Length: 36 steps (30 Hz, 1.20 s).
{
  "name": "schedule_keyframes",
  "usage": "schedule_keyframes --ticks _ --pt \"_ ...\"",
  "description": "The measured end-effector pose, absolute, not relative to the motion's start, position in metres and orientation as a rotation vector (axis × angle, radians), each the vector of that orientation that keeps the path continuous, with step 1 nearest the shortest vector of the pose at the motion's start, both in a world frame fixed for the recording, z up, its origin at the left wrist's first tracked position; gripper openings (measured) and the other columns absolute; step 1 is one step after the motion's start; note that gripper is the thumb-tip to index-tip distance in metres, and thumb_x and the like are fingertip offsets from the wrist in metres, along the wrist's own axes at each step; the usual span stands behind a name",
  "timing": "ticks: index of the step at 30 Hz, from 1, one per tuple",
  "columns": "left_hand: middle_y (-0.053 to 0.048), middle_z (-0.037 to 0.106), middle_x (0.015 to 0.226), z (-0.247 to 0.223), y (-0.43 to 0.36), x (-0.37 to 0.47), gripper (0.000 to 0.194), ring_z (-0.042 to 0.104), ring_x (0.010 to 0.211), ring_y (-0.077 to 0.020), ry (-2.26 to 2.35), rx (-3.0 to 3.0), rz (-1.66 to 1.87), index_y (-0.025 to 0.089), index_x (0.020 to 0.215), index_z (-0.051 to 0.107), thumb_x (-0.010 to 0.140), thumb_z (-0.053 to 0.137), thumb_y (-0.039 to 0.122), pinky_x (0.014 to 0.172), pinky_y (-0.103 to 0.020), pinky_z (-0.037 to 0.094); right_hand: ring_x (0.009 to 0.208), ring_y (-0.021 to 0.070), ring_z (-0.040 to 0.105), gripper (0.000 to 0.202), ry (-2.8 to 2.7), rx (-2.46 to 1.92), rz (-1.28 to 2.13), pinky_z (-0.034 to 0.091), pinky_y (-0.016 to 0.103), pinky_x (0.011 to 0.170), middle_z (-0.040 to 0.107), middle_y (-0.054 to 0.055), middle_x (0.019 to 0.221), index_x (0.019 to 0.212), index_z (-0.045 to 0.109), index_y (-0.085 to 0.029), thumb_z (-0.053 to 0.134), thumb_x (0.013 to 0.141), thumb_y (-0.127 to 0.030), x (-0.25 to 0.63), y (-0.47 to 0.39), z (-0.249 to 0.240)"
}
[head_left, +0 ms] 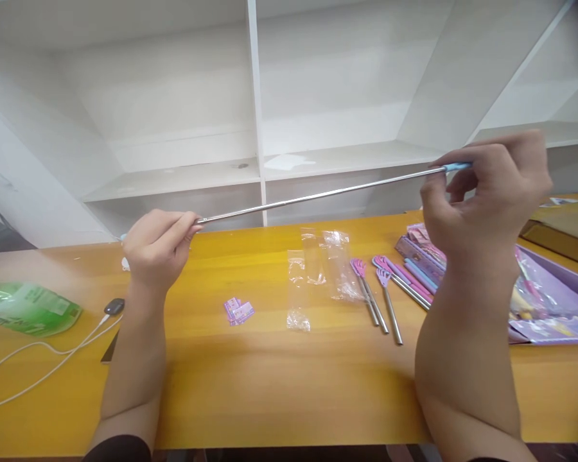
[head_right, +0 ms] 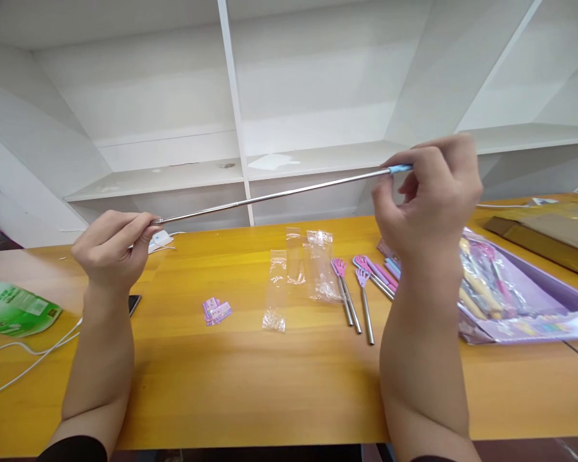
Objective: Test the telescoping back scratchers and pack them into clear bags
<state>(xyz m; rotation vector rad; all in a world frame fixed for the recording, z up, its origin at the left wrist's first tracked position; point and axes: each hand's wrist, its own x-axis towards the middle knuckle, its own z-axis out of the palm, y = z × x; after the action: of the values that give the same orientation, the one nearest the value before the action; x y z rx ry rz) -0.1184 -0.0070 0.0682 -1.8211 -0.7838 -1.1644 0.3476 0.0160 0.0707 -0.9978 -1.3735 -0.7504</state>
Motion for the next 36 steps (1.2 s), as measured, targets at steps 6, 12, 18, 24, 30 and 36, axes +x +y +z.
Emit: schedule_keyframes --ticks 6,12,18,24,30,36 --pt "-0.007 0.079 0.085 0.065 -0.004 -0.120 0.012 0.067 0.071 -0.0221 -0.816 -1.846 -1.157 0.028 0.101 0.082 0.102 0.071 0.031 0.066 -0.036 0.049 0.056 0.0105 0.038 0.024 -1.293 -1.114 -0.762 0.044 0.035 0.055 0.067 0.009 0.101 0.088 0.071 -0.022 0.065 0.068 -0.010 0.361 0.016 0.074" --pt "-0.007 0.079 0.084 0.061 -0.013 -0.100 0.012 0.066 0.070 -0.0211 -0.793 -1.816 -1.135 0.027 0.103 0.083 0.103 0.071 0.029 0.064 -0.035 0.048 0.055 0.0099 0.040 0.012 -1.386 -1.081 -0.765 0.047 0.036 0.063 0.070 0.011 0.105 0.091 0.073 -0.022 0.067 0.081 -0.020 0.330 0.003 0.073" --pt "-0.004 0.078 0.079 0.053 -0.022 -0.064 0.013 0.062 0.065 -0.0178 -0.676 -1.859 -1.140 0.026 0.109 0.081 0.103 0.072 0.019 0.061 -0.033 0.044 0.070 0.0178 0.058 0.011 -1.582 -1.162 -0.640 0.050 0.037 0.070 0.070 0.010 0.115 0.103 0.071 -0.029 0.068 0.092 -0.027 0.284 -0.013 0.069" --pt "-0.004 0.077 0.076 0.052 -0.022 -0.062 0.012 0.062 0.062 -0.0177 -0.742 -1.849 -1.134 0.025 0.100 0.081 0.105 0.070 0.022 0.060 -0.032 0.045 0.081 0.0239 0.064 0.019 -1.604 -1.247 -0.579 0.049 0.040 0.069 0.069 0.008 0.121 0.108 0.071 -0.036 0.070 0.092 -0.026 0.280 -0.019 0.068" --pt "-0.003 0.078 0.078 0.056 -0.028 -0.064 0.010 0.062 0.062 -0.0175 -0.731 -1.837 -1.116 0.026 0.102 0.080 0.104 0.071 0.021 0.061 -0.032 0.046 0.080 0.0229 0.065 0.016 -1.617 -1.290 -0.612 0.049 0.039 0.069 0.070 0.009 0.120 0.109 0.071 -0.035 0.068 0.095 -0.028 0.277 -0.024 0.069" --pt "-0.003 0.076 0.075 0.051 -0.032 -0.051 0.010 0.059 0.060 -0.0166 -0.673 -1.898 -1.112 0.024 0.105 0.078 0.102 0.073 0.016 0.057 -0.033 0.041 0.079 0.0224 0.065 0.013 -1.766 -1.225 -0.607 0.048 0.038 0.066 0.071 0.009 0.112 0.108 0.071 -0.034 0.061 0.102 -0.028 0.248 -0.028 0.064"
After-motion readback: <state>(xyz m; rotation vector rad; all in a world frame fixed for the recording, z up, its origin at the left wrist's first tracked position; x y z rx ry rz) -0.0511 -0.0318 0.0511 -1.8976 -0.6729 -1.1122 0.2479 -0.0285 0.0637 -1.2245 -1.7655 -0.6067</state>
